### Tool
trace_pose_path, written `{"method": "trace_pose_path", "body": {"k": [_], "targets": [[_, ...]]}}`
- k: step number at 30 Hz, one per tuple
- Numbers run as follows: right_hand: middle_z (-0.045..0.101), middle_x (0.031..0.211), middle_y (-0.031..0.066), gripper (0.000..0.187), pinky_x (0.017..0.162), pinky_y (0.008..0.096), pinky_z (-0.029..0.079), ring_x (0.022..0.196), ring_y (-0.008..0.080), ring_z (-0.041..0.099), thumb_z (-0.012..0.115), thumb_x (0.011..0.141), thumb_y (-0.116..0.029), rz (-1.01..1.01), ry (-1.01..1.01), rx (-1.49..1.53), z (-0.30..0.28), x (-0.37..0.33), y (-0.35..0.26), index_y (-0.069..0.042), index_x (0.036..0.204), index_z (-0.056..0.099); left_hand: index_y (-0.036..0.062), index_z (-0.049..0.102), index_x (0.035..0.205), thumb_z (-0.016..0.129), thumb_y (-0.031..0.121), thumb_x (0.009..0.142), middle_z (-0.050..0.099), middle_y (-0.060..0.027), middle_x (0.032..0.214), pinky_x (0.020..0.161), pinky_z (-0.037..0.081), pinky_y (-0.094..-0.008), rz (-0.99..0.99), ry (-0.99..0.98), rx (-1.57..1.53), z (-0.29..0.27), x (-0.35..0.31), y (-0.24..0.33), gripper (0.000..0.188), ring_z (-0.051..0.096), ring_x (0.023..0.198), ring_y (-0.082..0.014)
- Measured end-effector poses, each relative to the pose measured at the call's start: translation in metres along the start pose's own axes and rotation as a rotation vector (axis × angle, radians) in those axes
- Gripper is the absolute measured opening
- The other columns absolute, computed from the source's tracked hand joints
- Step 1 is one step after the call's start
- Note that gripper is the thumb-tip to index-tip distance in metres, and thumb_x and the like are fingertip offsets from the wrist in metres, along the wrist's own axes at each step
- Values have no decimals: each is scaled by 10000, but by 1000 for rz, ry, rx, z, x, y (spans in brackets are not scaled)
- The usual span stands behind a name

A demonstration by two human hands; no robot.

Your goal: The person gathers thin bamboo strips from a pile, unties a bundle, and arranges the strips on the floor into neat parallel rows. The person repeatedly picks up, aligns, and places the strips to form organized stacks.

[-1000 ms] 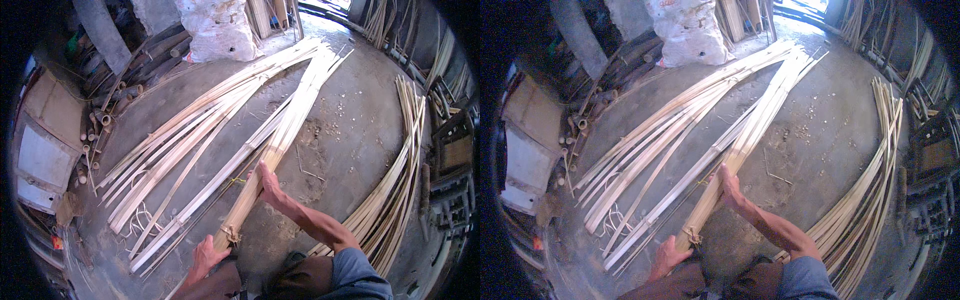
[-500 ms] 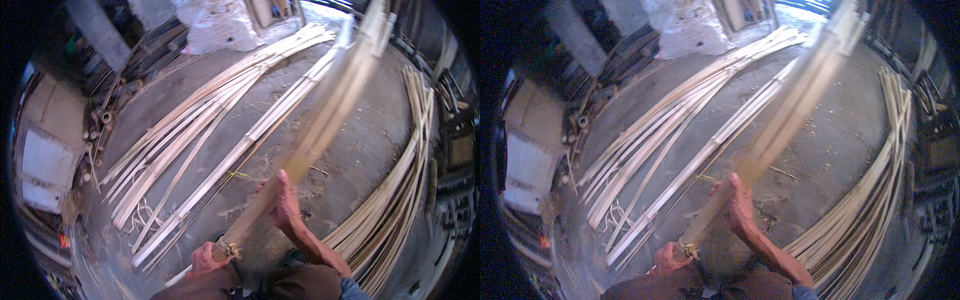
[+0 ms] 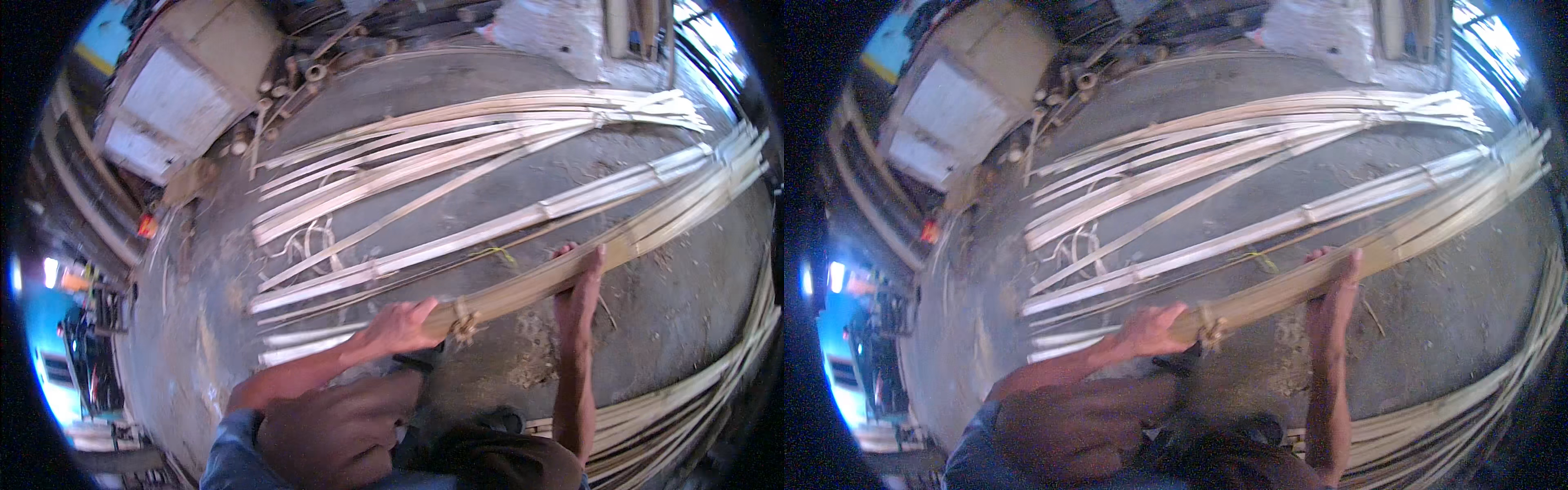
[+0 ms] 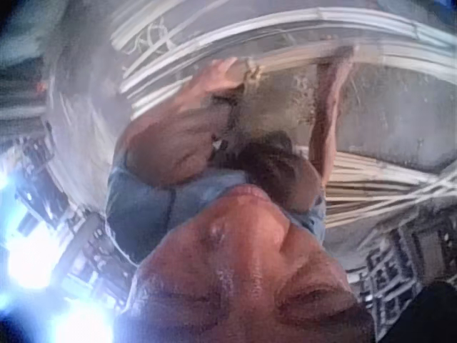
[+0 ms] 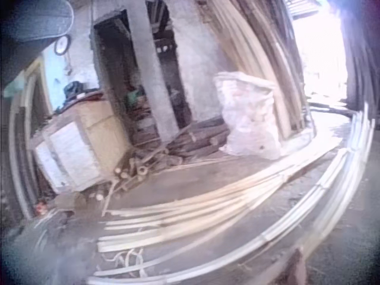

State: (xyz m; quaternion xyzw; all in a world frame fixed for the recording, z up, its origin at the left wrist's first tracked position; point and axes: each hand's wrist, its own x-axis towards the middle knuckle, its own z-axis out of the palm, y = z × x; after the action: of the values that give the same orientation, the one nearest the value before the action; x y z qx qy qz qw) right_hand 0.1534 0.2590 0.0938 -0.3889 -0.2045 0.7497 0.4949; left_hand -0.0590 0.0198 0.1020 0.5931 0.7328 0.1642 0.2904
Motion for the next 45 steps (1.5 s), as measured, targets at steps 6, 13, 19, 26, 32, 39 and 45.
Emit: {"method": "trace_pose_path", "body": {"k": [6, 13, 19, 26, 32, 39, 45], "targets": [[495, 1316, 202, 699, 1017, 417, 437, 1156, 303, 532, 462, 954, -583, 309, -60, -206, -60, 69, 60, -55, 1405, 386, 61, 538, 1069, 752, 437, 643, 662, -244, 830, 675, 528, -510, -199, -160, 91, -18, 55, -16, 607, 662, 778, -409], [462, 1374, 210, 818, 1051, 433, 394, 1244, 330, 492, 447, 920, -659, 447, -142, -139, -53, 20, 108, -65, 1452, 267, 46, 541, 1047, 792, 413, 643, 644, -196, 808, 684, 506, -493, -77, -119, 21, 3, 68, -60, 600, 645, 776, -381], [557, 844, 3, 330, 501, 185, 409, 612, 82, 493, 530, 976, -467, 471, -89, -189, -19, 15, 129, -140, 1018, 558, 59, 503, 1058, 817, 520, 641, 635, -173, 785, 626, 526, -506, 40, -8, 125, 24, 81, -53, 697, 656, 733, -379], [569, 1093, 76, 513, 733, 356, 498, 858, 199, 569, 498, 1000, -427, 385, -187, -187, -68, 58, 153, -11, 1297, 458, 63, 381, 1408, 854, 462, 583, 505, -181, 1290, 1021, 348, -511, 32, 292, 254, 38, 50, -42, 1032, 498, 1202, -339], [508, 899, 41, 429, 674, 308, 459, 749, 162, 490, 412, 1021, -460, 370, -246, -406, -48, 27, 141, -52, 1085, 529, 47, 238, 1491, 826, 486, 664, 415, -298, 1372, 1056, 302, -619, -159, 192, 335, 35, -13, -66, 1106, 417, 1279, -436], [436, 644, -32, 521, 495, 290, 327, 574, 102, 363, 415, 972, -593, 254, -218, -681, -34, 3, 120, -131, 781, 563, 163, 447, 1347, 801, 332, 717, 581, -114, 1265, 975, 431, -490, -229, 179, 285, 44, -15, -61, 742, 540, 1189, -325], [562, 785, -30, 390, 490, 233, 348, 599, 69, 452, 525, 969, -494, 324, -183, -398, -80, 23, 154, -112, 955, 606, 117, 488, 1222, 816, 279, 654, 617, -161, 1027, 774, 486, -494, -189, 121, 351, 62, -13, -48, 675, 613, 966, -372]]}}
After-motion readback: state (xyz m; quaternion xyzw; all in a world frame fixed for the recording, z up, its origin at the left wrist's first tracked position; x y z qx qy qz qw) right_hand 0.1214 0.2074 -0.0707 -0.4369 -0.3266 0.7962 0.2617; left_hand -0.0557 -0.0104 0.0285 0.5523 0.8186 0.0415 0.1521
